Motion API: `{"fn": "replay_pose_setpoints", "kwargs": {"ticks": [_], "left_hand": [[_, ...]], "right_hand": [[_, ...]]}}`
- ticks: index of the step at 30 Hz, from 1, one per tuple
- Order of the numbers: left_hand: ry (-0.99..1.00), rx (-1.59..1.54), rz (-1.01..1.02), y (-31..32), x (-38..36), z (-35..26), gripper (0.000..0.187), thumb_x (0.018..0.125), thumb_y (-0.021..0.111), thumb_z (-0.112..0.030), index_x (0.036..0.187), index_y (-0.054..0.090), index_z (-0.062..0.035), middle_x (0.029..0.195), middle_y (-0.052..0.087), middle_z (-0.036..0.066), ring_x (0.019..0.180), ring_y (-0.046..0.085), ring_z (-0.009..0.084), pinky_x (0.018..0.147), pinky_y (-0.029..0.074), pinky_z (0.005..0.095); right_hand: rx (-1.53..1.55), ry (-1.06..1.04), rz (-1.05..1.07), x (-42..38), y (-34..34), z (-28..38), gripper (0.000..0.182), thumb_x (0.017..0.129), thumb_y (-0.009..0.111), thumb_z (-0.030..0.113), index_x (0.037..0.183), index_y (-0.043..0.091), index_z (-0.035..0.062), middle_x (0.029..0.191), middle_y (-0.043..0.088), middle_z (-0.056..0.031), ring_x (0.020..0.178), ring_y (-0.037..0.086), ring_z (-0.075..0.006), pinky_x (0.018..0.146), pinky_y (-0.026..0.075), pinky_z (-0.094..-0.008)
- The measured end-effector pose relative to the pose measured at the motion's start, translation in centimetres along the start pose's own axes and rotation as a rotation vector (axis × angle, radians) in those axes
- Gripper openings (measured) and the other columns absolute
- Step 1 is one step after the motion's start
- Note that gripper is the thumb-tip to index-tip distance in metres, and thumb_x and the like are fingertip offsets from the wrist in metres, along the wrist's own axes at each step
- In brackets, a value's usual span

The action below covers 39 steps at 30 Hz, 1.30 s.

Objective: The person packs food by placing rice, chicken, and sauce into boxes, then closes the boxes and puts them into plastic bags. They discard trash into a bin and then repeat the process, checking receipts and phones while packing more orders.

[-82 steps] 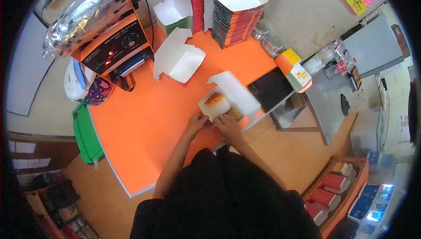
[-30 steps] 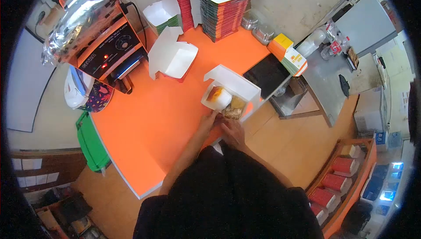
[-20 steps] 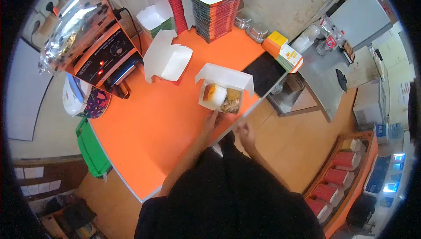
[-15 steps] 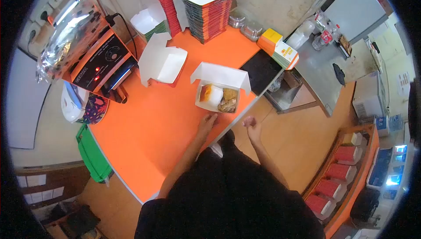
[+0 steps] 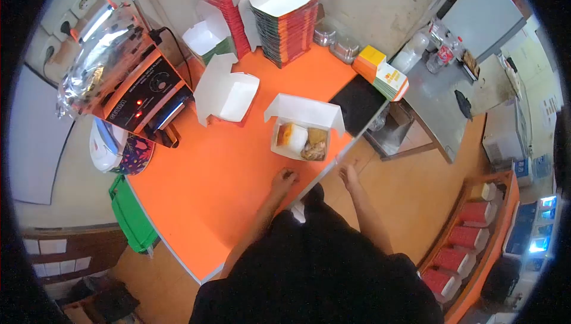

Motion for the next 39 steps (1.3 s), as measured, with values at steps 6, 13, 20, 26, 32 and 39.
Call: {"fn": "replay_pose_setpoints", "kwargs": {"ticks": [6, 13, 20, 26, 32, 39], "left_hand": [[0.205, 0.439, -0.128, 0.7, -0.8, -3.3, 0.023, 0.086, 0.063, -0.022, 0.098, 0.061, -0.0032, 0.079, 0.062, 0.01, 0.077, 0.064, 0.0202, 0.069, 0.052, 0.0347], [0.757, 0.935, -0.339, 2.4, -3.7, -17.6, 0.023, 0.072, 0.065, -0.013, 0.095, 0.062, -0.01, 0.094, 0.057, 0.007, 0.098, 0.056, 0.0276, 0.087, 0.041, 0.0443], [0.522, 1.046, -0.257, -0.7, 0.4, -8.3, 0.021, 0.068, 0.073, -0.016, 0.086, 0.062, -0.0117, 0.096, 0.058, 0.006, 0.097, 0.057, 0.0248, 0.085, 0.039, 0.0419], [0.313, 0.906, -0.444, -0.7, -2.8, -11.0, 0.023, 0.068, 0.076, -0.02, 0.085, 0.064, -0.0109, 0.092, 0.062, 0.007, 0.092, 0.059, 0.0257, 0.081, 0.041, 0.0411], [0.517, 0.734, -0.701, -2.7, -5.5, -21.5, 0.019, 0.069, 0.073, -0.009, 0.083, 0.063, -0.0023, 0.08, 0.061, 0.012, 0.078, 0.062, 0.0296, 0.069, 0.049, 0.0376], [0.679, 0.369, -0.684, -1.9, 10.6, -39.6, 0.026, 0.089, 0.062, -0.016, 0.109, 0.054, -0.001, 0.087, 0.06, 0.01, 0.078, 0.06, 0.0146, 0.065, 0.047, 0.0285]], "right_hand": [[-0.255, -0.679, 0.082, 2.1, -0.8, 2.5, 0.017, 0.079, 0.066, -0.001, 0.092, 0.055, 0.0014, 0.07, 0.053, 0.0015, 0.067, 0.053, -0.0086, 0.065, 0.045, -0.0235], [-0.658, -0.851, 0.2, 3.2, 2.1, 12.9, 0.006, 0.085, 0.062, 0.002, 0.083, 0.065, -0.0036, 0.081, 0.066, -0.0057, 0.072, 0.061, -0.01, 0.067, 0.049, -0.0238], [-0.894, -0.693, 0.456, 9.3, 13.2, 18.2, 0.011, 0.079, 0.072, 0.009, 0.082, 0.068, -0.0016, 0.078, 0.069, -0.0097, 0.073, 0.066, -0.0159, 0.068, 0.052, -0.0282], [-1.399, -1.062, 0.514, 14.4, 23.6, 16.6, 0.021, 0.073, 0.074, 0.021, 0.073, 0.065, 0.0023, 0.072, 0.064, -0.0148, 0.072, 0.065, -0.0287, 0.065, 0.051, -0.0359], [-0.923, -1.184, 0.48, 8.9, 29.6, 33.8, 0.021, 0.075, 0.07, 0.023, 0.073, 0.063, 0.0032, 0.07, 0.063, -0.0147, 0.068, 0.063, -0.0323, 0.063, 0.05, -0.0398], [-1.127, -1.106, 0.409, 12.0, 29.1, 41.8, 0.013, 0.07, 0.071, 0.012, 0.077, 0.063, 0.0048, 0.078, 0.067, -0.0138, 0.072, 0.066, -0.0308, 0.064, 0.05, -0.0399]]}}
Point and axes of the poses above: each hand's wrist, its own x-axis towards the middle knuckle, its own y-axis out of the palm, z = x × y, the point moved 6 cm from there along x, towards the middle knuckle
